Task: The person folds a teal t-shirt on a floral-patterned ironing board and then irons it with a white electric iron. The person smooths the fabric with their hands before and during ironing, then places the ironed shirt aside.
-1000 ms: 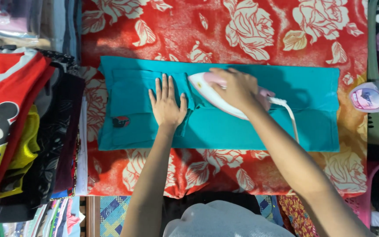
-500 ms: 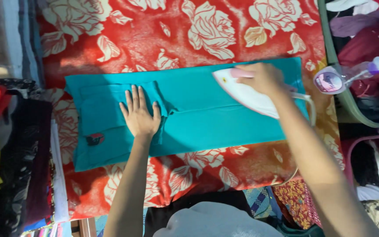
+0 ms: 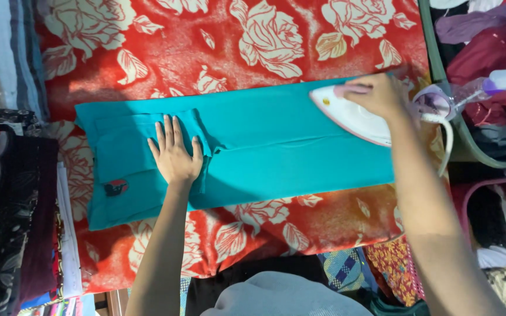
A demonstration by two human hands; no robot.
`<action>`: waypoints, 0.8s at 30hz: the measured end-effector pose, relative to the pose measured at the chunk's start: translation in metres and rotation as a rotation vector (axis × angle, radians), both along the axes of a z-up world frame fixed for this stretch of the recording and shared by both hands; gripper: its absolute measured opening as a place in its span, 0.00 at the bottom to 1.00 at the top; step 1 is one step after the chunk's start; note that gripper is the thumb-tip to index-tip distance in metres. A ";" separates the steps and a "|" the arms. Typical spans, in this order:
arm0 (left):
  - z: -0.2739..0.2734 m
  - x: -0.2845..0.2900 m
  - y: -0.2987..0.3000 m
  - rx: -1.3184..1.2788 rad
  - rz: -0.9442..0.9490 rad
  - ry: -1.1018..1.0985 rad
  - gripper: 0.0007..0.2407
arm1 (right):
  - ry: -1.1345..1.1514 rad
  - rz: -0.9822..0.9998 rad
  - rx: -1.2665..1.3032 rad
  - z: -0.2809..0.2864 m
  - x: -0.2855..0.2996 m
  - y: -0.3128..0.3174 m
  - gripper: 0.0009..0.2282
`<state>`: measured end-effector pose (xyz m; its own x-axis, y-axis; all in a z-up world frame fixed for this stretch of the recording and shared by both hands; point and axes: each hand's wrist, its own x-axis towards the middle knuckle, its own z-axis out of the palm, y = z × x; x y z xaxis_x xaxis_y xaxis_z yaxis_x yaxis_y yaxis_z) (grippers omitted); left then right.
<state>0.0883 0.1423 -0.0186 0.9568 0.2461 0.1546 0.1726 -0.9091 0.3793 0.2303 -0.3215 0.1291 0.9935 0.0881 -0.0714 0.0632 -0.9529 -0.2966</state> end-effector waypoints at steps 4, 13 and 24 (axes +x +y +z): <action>0.000 0.000 0.000 0.023 0.011 -0.011 0.31 | -0.042 0.127 0.068 0.008 -0.003 0.038 0.16; 0.000 0.002 0.002 0.031 0.033 0.023 0.32 | 0.004 0.389 0.158 -0.008 0.020 0.143 0.17; 0.008 -0.001 0.002 -0.040 0.030 0.025 0.31 | -0.129 0.520 0.088 0.001 0.008 0.257 0.15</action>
